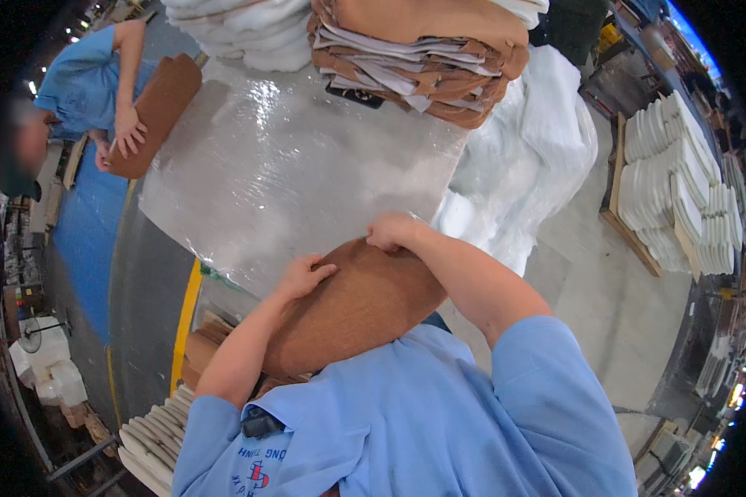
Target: The person wraps brown cushion covers around white foam inserts at a worktable. They repeatedly pick up a foam insert, slide it into a brown cover, adjust the edges, and place the finished unit on a stack. The process is repeated continuously with other workers visible in the background.
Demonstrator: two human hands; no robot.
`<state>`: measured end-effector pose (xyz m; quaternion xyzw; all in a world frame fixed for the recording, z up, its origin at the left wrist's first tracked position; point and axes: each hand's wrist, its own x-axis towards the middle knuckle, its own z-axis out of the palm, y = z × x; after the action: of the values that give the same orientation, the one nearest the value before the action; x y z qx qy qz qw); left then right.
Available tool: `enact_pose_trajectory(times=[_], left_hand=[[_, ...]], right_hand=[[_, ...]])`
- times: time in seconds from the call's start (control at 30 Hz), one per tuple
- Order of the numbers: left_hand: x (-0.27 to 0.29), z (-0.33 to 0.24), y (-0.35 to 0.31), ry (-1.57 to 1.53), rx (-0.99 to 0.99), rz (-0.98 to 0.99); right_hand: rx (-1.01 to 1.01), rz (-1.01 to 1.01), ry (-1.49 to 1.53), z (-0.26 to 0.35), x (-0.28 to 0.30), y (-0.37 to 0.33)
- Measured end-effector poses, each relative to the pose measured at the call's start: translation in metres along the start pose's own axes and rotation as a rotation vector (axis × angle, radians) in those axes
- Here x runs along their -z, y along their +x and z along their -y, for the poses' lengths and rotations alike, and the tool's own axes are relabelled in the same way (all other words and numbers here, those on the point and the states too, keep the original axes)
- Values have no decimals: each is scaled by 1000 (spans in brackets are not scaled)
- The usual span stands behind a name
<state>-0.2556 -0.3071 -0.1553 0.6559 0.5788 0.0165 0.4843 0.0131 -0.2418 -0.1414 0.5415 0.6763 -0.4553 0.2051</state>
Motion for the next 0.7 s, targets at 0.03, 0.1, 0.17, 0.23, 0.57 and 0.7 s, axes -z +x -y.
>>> enact_pose_trajectory(times=[0.03,0.1,0.17,0.23,0.57,0.7], left_hand=[[0,-2,2,1,17,43],[-6,4,7,79,18,-144],[-13,6,10,158,13,-271],[-21,8,10,238,12,-332],[-26,29,28,291,-129,-468],[-12,17,23,259,-132,-417]], right_hand=[[22,-124,42,-6,-10,4],[65,-301,97,-4,-22,8],[76,-417,132,-3,-27,7],[48,-421,145,2,-28,4],[124,-608,172,-7,-39,18],[195,-693,174,-9,-40,13]])
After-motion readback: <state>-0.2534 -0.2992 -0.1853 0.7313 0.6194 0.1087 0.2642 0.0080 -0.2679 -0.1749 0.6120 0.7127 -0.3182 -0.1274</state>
